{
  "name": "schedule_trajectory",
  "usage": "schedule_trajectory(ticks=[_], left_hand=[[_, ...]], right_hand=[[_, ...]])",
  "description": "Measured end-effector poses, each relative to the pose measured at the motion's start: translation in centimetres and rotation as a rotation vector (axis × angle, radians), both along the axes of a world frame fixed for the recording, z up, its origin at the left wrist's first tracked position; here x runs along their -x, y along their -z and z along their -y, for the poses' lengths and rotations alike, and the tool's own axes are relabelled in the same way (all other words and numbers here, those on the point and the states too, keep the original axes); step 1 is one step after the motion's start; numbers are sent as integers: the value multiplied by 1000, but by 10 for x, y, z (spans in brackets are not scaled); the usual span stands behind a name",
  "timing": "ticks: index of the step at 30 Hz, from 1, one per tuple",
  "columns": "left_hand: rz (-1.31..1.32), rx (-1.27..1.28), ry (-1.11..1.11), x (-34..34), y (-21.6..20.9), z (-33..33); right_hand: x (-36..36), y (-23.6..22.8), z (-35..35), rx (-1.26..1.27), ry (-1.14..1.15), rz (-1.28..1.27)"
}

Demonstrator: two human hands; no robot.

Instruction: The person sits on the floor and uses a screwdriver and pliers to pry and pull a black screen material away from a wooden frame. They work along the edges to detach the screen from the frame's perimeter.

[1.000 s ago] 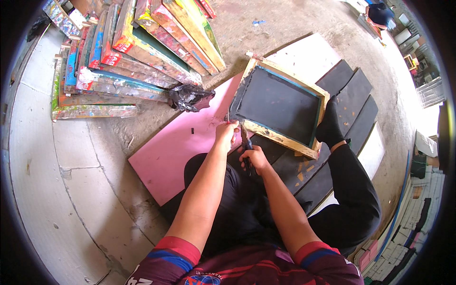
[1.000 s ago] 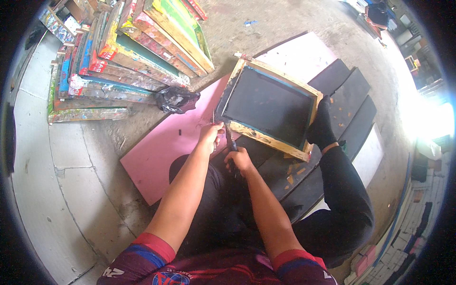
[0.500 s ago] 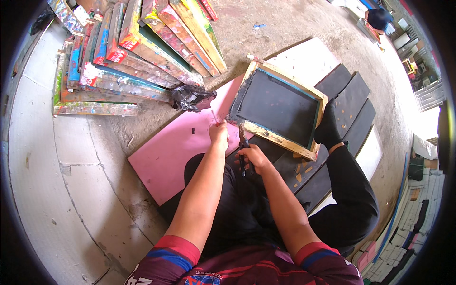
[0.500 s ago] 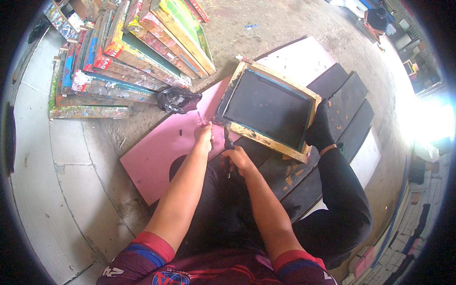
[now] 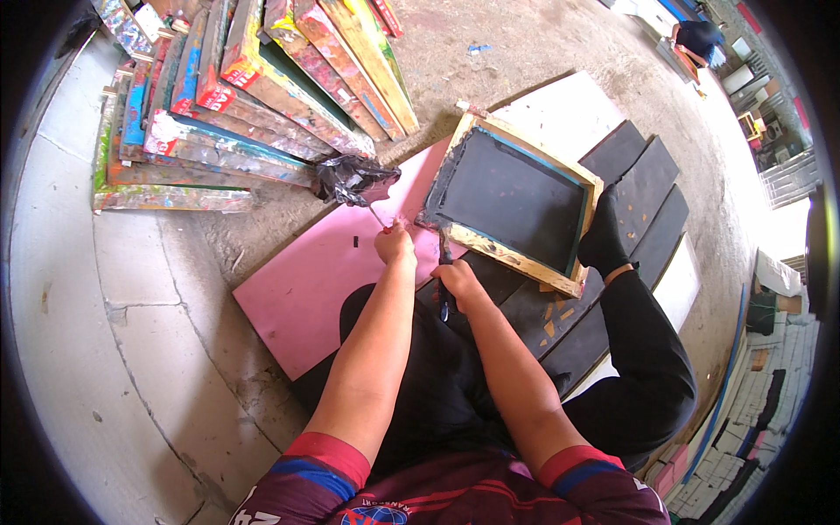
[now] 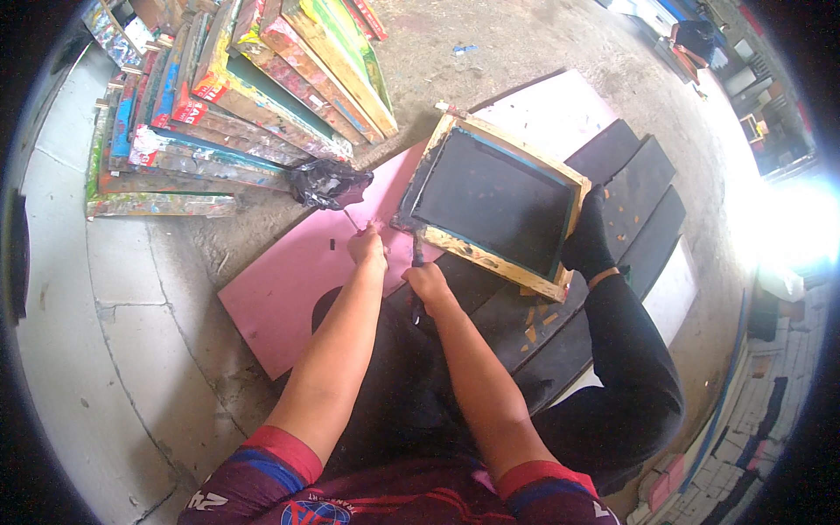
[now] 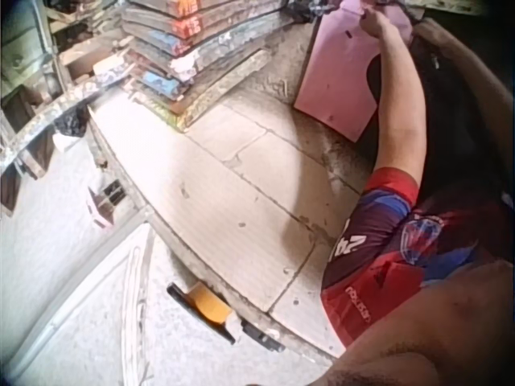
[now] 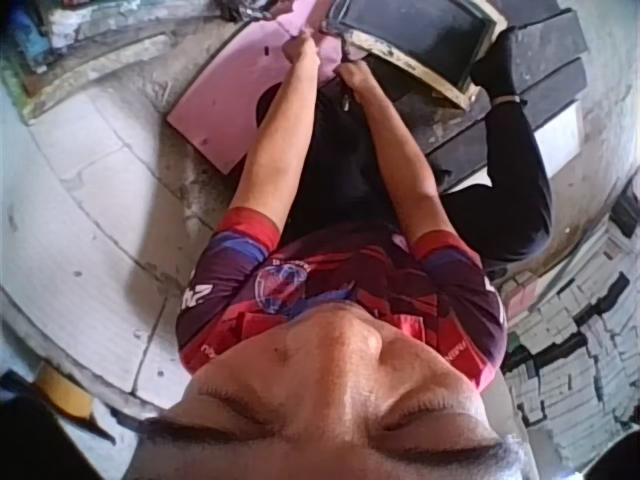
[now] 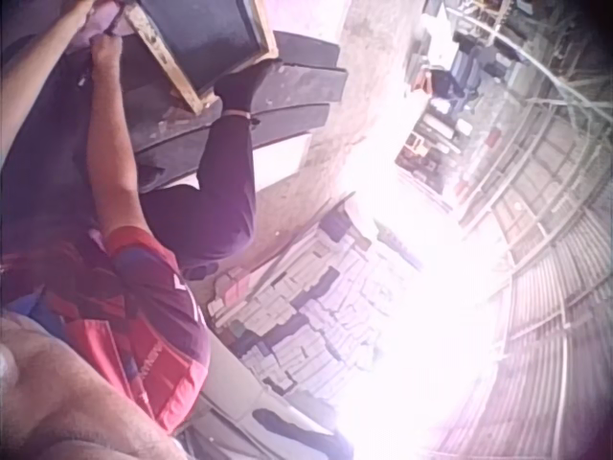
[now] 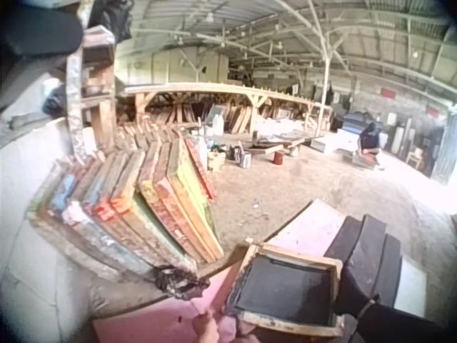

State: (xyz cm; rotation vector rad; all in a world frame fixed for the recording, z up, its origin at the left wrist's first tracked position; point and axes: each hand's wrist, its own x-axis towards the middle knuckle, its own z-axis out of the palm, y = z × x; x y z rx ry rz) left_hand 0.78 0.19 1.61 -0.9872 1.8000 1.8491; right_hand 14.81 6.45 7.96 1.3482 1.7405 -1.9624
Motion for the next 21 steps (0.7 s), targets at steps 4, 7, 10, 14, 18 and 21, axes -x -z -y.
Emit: schedule_trajectory(ticks=[4,7,10,14,18,21], left_hand=[[-68,120,1,7,18,-1],[-94,147,-34,5,20,-4],[-164,211,15,8,24,2],[-140,167,-3,-1,0,-3],[-142,162,-19,-1,-3,-2],[-132,49,39,1,1,1]], right_hand=[[11,27,1,-189,-90,108],[18,40,5,-313,-112,169],[17,26,14,-278,-55,212],[9,16,16,-356,-27,190],[1,20,10,-56,47,15],[-13,13,-1,301,142,-162]])
